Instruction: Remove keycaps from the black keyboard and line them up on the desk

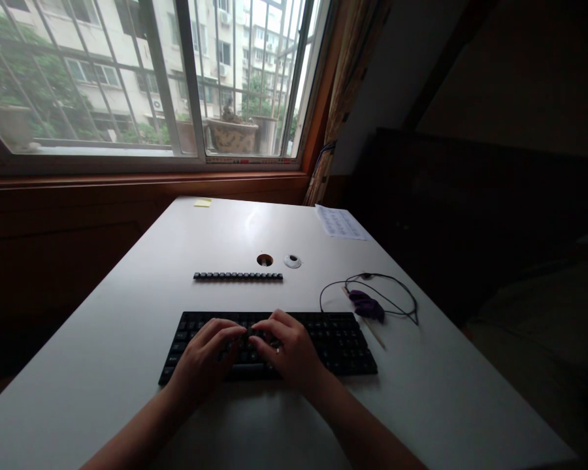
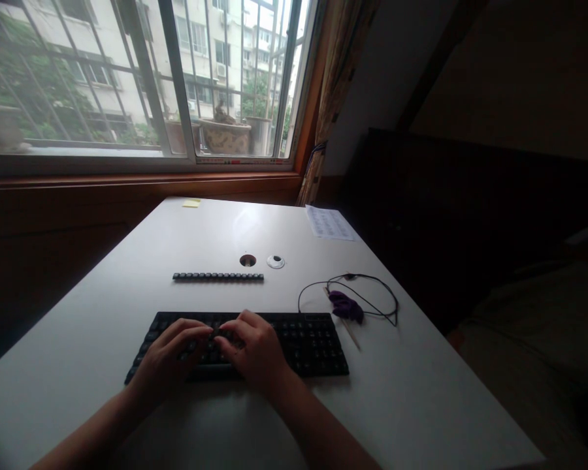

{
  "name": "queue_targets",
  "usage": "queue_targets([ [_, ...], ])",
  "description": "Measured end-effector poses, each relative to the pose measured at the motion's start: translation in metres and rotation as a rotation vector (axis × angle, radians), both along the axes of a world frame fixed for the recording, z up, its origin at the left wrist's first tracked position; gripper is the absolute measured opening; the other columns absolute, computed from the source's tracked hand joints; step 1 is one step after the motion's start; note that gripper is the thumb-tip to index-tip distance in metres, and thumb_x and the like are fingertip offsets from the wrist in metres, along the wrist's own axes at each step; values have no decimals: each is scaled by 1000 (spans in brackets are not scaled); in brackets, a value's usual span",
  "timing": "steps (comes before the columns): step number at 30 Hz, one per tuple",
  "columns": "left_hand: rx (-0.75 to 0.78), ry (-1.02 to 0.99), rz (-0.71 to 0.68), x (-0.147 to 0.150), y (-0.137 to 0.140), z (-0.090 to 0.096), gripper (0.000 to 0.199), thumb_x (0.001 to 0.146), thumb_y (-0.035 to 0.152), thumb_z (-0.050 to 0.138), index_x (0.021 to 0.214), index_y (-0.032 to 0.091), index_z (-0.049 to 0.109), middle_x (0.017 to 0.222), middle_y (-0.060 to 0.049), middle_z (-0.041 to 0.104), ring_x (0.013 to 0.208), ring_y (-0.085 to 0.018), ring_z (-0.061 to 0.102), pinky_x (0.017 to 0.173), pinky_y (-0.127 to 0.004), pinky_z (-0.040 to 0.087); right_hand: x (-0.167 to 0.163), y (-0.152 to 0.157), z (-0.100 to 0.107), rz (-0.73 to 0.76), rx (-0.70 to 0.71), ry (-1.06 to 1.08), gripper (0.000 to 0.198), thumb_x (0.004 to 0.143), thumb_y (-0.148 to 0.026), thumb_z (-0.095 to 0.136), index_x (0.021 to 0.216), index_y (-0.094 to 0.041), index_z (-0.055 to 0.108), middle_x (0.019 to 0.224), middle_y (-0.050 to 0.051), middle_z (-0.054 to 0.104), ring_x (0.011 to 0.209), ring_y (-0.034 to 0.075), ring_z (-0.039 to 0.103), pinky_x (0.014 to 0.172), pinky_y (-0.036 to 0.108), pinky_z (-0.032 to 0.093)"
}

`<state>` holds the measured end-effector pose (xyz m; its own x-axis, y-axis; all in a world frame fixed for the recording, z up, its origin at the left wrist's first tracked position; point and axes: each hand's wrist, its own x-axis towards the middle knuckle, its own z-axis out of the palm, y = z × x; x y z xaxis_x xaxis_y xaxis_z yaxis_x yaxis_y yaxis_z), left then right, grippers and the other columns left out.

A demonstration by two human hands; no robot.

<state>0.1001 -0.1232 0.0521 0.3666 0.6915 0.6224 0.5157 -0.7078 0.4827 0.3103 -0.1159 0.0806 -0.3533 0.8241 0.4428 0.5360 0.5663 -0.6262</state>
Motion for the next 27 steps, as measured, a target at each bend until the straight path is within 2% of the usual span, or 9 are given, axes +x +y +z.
queue_targets([
  [4,-9,-6,24,-1,0,3,19,92,11,55,107,22,59,99,-6,61,89,-17,61,77,-29,53,13,15,2,-13,55,-115,14,88,-31,66,96,-20,68,83,2,59,75,14,58,70,26,46],
  [8,-63,-4,68,-5,1,4,13,92,13,52,101,21,56,99,-6,61,87,-18,61,76,-31,53,38,47,3,-60,75,-279,13,89,-31,65,95,-21,69,85,2,61,74,13,59,71,25,46],
  [14,-134,53,123,-12,7,2,11,92,18,52,102,22,54,100,-6,61,87,-20,61,78,-36,52,86,109,3,-135,22,-582,15,89,-33,65,93,-20,71,93,3,64,77,14,63,74,25,45],
  [18,-151,85,121,-13,9,1,15,92,18,52,105,22,55,102,-6,61,92,-22,60,81,-38,52,99,143,-2,-137,-46,-769,18,90,-34,62,97,-21,72,100,5,66,85,16,65,75,25,45],
  [27,-169,133,96,-13,9,1,18,92,15,50,108,23,55,103,-7,61,96,-23,58,84,-41,51,100,176,-13,-95,-73,-780,19,89,-34,62,96,-22,75,102,7,67,85,19,65,73,27,45],
])
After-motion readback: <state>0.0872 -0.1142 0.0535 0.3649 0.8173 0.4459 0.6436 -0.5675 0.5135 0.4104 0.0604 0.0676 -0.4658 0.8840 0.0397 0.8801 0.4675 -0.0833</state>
